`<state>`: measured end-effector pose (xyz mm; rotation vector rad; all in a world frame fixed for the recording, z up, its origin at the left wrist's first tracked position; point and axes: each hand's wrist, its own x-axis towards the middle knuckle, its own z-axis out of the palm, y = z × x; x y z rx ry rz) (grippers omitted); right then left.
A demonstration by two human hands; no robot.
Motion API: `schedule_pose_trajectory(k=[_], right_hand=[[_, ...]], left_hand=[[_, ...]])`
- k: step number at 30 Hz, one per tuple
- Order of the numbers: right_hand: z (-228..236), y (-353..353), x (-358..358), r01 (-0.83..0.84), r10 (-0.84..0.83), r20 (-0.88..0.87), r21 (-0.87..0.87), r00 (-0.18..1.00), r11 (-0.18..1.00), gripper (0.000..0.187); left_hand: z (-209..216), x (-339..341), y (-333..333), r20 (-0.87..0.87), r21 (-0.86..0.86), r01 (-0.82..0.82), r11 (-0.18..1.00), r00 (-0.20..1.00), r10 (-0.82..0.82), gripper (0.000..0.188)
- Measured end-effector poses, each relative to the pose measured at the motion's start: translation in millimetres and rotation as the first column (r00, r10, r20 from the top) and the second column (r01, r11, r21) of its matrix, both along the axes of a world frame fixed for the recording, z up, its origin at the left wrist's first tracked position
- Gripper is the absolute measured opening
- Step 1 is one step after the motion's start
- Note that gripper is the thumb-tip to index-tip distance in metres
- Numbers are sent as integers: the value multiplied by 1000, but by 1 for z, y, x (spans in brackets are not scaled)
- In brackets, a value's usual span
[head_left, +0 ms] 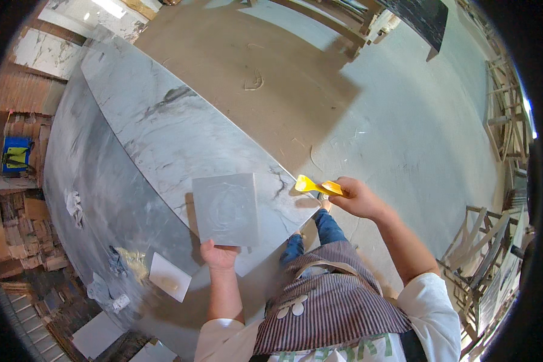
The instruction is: The person scoops a white paste from a container onto a small board and uses a yellow plastic spreader to apply it to the surface and edges of a large marble-patterned stone slab. The person repeatedly reloads the spreader and works across the slab's surface.
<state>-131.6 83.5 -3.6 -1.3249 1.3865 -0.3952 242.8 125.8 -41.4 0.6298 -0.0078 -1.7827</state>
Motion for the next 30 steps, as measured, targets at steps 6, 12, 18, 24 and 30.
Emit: schedule_pose_trajectory(k=[6,12,18,24,30], right_hand=[[4,25,-20,-13,13,-20,6,1000,1000,24],[-7,49,-30,28,-28,23,-10,999,1000,25],[-30,77,-43,273,-278,153,52,948,961,37],[-54,112,-18,361,-566,502,451,654,816,45],[-109,123,36,277,-769,601,718,216,639,30]], left_hand=[[0,1,1,34,-8,-13,1000,999,13,80],[-6,8,2,-42,-49,21,999,999,-23,76],[-5,5,1,218,24,9,1000,976,-14,78],[-7,15,0,196,37,74,997,977,-80,78],[-12,25,1,146,9,78,997,986,-79,79]])
